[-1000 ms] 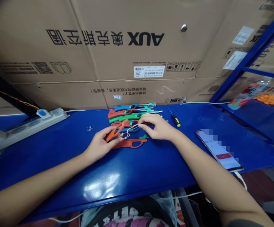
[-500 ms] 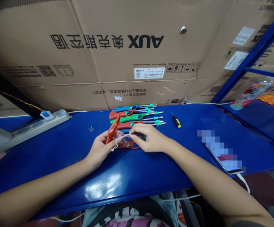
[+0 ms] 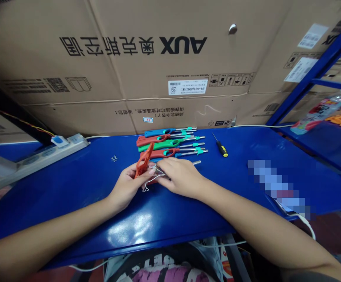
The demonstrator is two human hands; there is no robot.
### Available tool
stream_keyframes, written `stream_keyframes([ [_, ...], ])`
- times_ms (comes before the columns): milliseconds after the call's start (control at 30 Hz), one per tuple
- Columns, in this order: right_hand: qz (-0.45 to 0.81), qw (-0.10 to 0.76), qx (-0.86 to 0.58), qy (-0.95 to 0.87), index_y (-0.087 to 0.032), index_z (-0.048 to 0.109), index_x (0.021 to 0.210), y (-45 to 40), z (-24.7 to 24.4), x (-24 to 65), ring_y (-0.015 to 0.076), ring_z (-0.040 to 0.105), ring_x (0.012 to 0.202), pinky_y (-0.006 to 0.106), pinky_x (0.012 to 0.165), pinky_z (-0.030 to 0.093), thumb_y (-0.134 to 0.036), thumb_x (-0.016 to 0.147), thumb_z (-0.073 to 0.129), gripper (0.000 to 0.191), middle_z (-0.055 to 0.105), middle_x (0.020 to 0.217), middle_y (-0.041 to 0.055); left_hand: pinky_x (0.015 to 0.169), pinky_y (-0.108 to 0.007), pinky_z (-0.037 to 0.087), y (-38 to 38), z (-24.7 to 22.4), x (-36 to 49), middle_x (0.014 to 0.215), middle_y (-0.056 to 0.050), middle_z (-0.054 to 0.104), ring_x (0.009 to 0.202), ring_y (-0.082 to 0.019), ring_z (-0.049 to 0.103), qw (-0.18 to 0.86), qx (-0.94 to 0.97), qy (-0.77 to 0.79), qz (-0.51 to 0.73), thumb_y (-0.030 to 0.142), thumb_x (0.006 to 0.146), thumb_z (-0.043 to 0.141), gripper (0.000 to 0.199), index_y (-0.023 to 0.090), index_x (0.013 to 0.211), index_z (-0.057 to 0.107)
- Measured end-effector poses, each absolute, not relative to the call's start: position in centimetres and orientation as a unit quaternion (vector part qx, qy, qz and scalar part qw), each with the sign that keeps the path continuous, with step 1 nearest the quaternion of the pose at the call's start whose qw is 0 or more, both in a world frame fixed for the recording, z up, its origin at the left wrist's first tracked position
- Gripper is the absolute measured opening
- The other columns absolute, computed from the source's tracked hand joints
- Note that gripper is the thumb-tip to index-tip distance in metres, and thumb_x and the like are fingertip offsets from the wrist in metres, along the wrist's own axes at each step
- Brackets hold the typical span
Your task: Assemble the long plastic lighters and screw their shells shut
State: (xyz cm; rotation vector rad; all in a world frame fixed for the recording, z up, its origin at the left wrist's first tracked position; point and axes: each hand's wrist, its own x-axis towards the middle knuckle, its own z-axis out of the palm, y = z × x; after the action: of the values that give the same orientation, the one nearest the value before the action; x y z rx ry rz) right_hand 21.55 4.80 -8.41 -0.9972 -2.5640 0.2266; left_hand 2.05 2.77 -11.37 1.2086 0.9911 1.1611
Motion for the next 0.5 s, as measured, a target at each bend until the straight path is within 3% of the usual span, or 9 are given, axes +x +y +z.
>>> stream_keyframes([
  [100,0.106,0.137,-0.365,-0.915,-0.018,0.057,0.086,5.4,-7.7,22.8,0.0180,0.060,0.076,0.027,0.065,0.037,-0.021,0.093,0.053,0.008,0.068,0.085,0.0054,0.085,-0.031,0.057,3.0,-11.5,1.8,0.100,-0.006,0.074,0.091,-0.020,0.070,0.509,0.598,0.401,0.472,0.036,0.082,0.076,0.040,0.017,0.116,0.068],
  [200,0.122,0.073,-0.372,-0.917,-0.019,0.058,0.094,6.4,-6.7,24.7,0.0171,0.059,0.069,0.026,0.060,0.033,-0.025,0.093,0.052,0.008,0.068,0.082,0.0042,0.090,-0.034,0.055,3.5,-11.8,1.2,0.107,-0.005,0.071,0.096,-0.020,0.069,0.384,0.692,0.432,0.432,0.031,0.087,0.069,0.050,0.022,0.135,0.056],
  [300,0.134,0.018,-0.386,-0.913,-0.019,0.059,0.104,7.4,-6.4,26.0,0.0182,0.059,0.070,0.026,0.059,0.032,-0.035,0.092,0.059,0.020,0.069,0.083,0.0041,0.091,-0.037,0.054,3.9,-12.1,0.6,0.113,-0.005,0.069,0.101,-0.023,0.069,0.274,0.759,0.469,0.359,0.032,0.084,0.072,0.055,0.026,0.136,0.053],
  [400,0.187,-0.020,-0.387,-0.903,-0.019,0.062,0.095,8.3,-6.8,26.5,0.0166,0.058,0.068,0.025,0.059,0.034,-0.038,0.094,0.055,0.020,0.068,0.083,0.0041,0.093,-0.040,0.054,4.1,-12.3,0.4,0.121,-0.004,0.070,0.109,-0.027,0.068,0.233,0.794,0.476,0.298,0.039,0.080,0.078,0.058,0.029,0.133,0.056],
  [500,0.231,0.017,-0.379,-0.896,-0.019,0.062,0.088,9.4,-6.7,27.6,0.0159,0.059,0.071,0.025,0.064,0.039,-0.038,0.095,0.049,0.024,0.068,0.083,0.0033,0.092,-0.039,0.055,4.2,-12.3,0.2,0.122,-0.003,0.072,0.110,-0.028,0.070,0.220,0.799,0.488,0.273,0.039,0.081,0.077,0.056,0.030,0.133,0.056],
])
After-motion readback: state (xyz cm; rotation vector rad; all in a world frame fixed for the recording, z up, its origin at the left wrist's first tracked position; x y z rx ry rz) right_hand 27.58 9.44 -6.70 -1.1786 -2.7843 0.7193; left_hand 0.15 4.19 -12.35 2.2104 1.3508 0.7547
